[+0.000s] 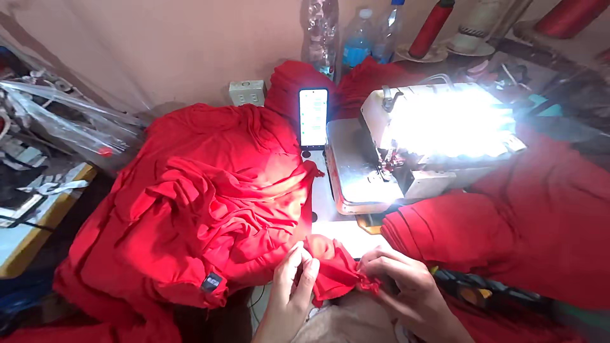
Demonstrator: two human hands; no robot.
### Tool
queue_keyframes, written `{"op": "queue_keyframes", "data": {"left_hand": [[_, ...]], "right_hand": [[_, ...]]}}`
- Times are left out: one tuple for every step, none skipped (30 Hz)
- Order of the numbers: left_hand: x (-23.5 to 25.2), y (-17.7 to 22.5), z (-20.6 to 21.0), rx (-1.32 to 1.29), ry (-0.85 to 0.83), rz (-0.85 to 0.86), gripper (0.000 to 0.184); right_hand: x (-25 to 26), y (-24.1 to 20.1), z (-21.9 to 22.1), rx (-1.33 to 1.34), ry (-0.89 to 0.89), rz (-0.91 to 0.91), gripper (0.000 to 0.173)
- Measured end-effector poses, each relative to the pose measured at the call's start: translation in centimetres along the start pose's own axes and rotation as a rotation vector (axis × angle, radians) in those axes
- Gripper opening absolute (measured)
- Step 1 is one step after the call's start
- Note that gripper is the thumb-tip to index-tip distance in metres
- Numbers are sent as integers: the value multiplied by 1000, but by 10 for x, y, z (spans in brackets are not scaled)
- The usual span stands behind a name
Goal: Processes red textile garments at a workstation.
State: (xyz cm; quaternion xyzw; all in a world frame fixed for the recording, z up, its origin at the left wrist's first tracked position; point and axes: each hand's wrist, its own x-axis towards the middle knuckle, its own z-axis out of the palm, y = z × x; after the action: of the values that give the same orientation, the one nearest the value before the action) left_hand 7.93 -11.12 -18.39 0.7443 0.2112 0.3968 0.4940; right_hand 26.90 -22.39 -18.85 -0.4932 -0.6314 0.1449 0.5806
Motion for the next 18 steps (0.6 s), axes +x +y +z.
{"op": "queue_keyframes", "data": {"left_hand": [[0, -1, -1, 14, -4, 15, 26], [-1, -2, -3, 18, -9, 11, 27], [-2, -2, -5, 2, -26, -7, 27], [-3, -2, -6, -26, -47, -31, 25], [-4, -3, -6, -60, -57, -53, 23], [-6, -5, -6, -103, -66, -70, 21], [-7, -6, -6, -149, -70, -84, 17], [-10, -8, -6, -182, -74, -100, 15], [-12, -9, -6, -211, -71, -121, 13], [-15, -10, -6, -242, -63, -145, 12], [-17, -10, -5, -274, -51, -174, 13], [-19, -9, -5, -295, -52, -209, 16], [-21, -9, -3, -297, -67, -232, 20], [-22, -9, 0, -277, -83, -232, 24], [-24, -10, 3, -244, -104, -215, 27], [-27, -12, 6, -222, -138, -190, 31], [-28, -12, 10, -216, -189, -173, 34], [-29, -11, 14, -224, -245, -169, 37]], "right_hand": [[0, 0, 0, 12, -3, 4, 13], [0, 0, -1, 26, -7, 9, 13], [-1, 1, -1, 38, -11, 16, 13], [-3, 2, 0, 50, -12, 28, 13], [-4, 3, 0, 68, -17, 42, 13], [-6, 3, 0, 79, -23, 54, 13], [-7, 3, -1, 87, -28, 58, 12], [-8, 3, -2, 98, -31, 57, 11], [-8, 2, -3, 115, -27, 52, 10], [-9, 2, -3, 128, -19, 47, 9], [-9, 2, -4, 134, -11, 44, 8], [-9, 2, -4, 131, 0, 37, 8], [-8, 2, -4, 119, 13, 32, 9], [-8, 1, -4, 105, 20, 23, 9], [-7, 0, -3, 90, 21, 12, 9], [-6, -1, -2, 69, 23, 3, 8], [-6, -3, 0, 47, 28, -7, 7], [-6, -5, 2, 23, 30, -18, 6]]}}
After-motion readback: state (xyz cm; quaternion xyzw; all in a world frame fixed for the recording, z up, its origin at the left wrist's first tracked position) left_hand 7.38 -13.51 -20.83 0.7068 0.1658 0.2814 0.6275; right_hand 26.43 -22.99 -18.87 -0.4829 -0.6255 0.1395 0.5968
